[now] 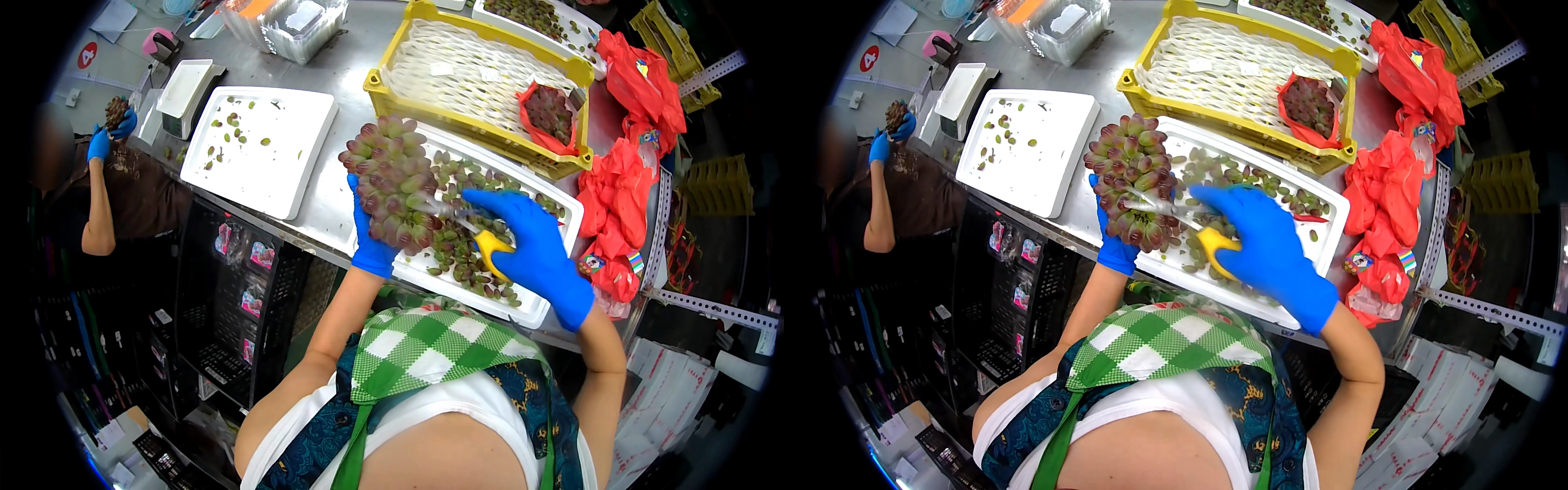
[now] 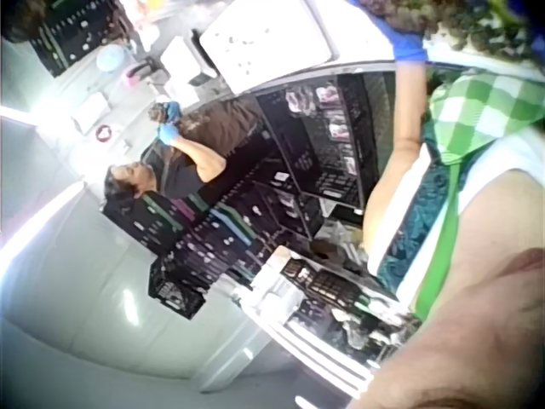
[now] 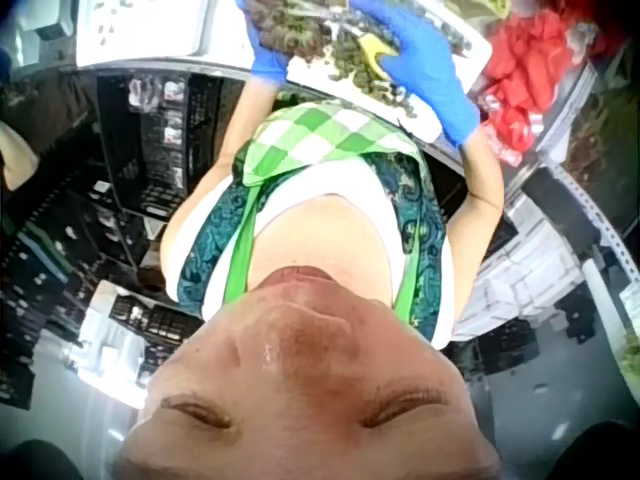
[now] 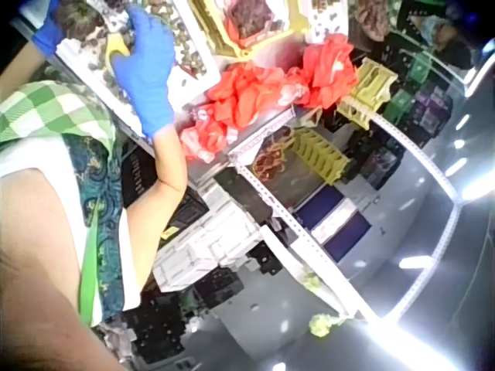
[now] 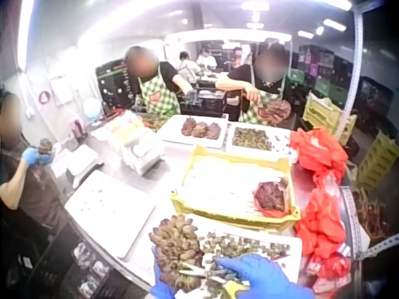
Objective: The person uses scissors to trim individual grapes and small stems from a large bunch held in their left hand while wearing blue gloves.
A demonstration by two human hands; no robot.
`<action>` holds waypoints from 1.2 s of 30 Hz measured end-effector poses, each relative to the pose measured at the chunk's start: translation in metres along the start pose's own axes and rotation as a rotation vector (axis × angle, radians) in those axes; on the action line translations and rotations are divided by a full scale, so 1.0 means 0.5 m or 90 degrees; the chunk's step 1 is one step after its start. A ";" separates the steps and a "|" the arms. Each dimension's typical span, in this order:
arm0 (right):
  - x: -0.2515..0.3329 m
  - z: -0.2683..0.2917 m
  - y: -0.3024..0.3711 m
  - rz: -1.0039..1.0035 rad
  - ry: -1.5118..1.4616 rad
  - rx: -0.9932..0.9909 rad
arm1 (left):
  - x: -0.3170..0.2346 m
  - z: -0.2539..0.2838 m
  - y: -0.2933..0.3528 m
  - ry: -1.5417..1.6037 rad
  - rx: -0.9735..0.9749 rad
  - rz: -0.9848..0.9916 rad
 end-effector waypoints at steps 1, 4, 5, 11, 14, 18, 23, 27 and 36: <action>0.003 0.013 0.002 0.002 0.001 0.002 | -0.002 -0.005 0.001 0.001 0.000 -0.002; 0.003 0.017 0.003 0.118 0.402 0.001 | -0.005 -0.016 0.003 -0.222 -0.006 -0.034; 0.002 0.017 0.002 0.117 0.403 0.001 | -0.003 -0.022 0.005 -0.220 -0.006 -0.027; 0.042 0.019 -0.030 0.273 0.655 -0.039 | 0.003 -0.029 0.015 -0.003 0.018 0.068; 0.038 0.012 -0.035 0.294 0.672 -0.031 | 0.008 -0.032 0.024 0.036 0.090 0.085; 0.048 0.013 -0.039 0.293 0.701 -0.026 | 0.012 -0.025 0.027 0.099 0.124 0.123; 0.061 0.006 -0.036 0.298 0.724 -0.013 | 0.023 -0.006 0.028 0.082 0.050 0.157; 0.074 0.002 -0.042 0.288 0.773 0.054 | 0.034 0.010 0.031 0.064 -0.025 0.171; 0.080 0.013 -0.054 0.356 0.751 0.113 | 0.035 -0.005 0.033 0.043 -0.030 0.191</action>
Point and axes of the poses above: each hand's wrist, its own y-axis away from the middle knuckle, its own z-axis out of the back of the hand, x = y × z, the point moved 2 cm from there along -y, towards the middle knuckle, and after that the axes turned 1 degree about -x, right-handed, at the moved point
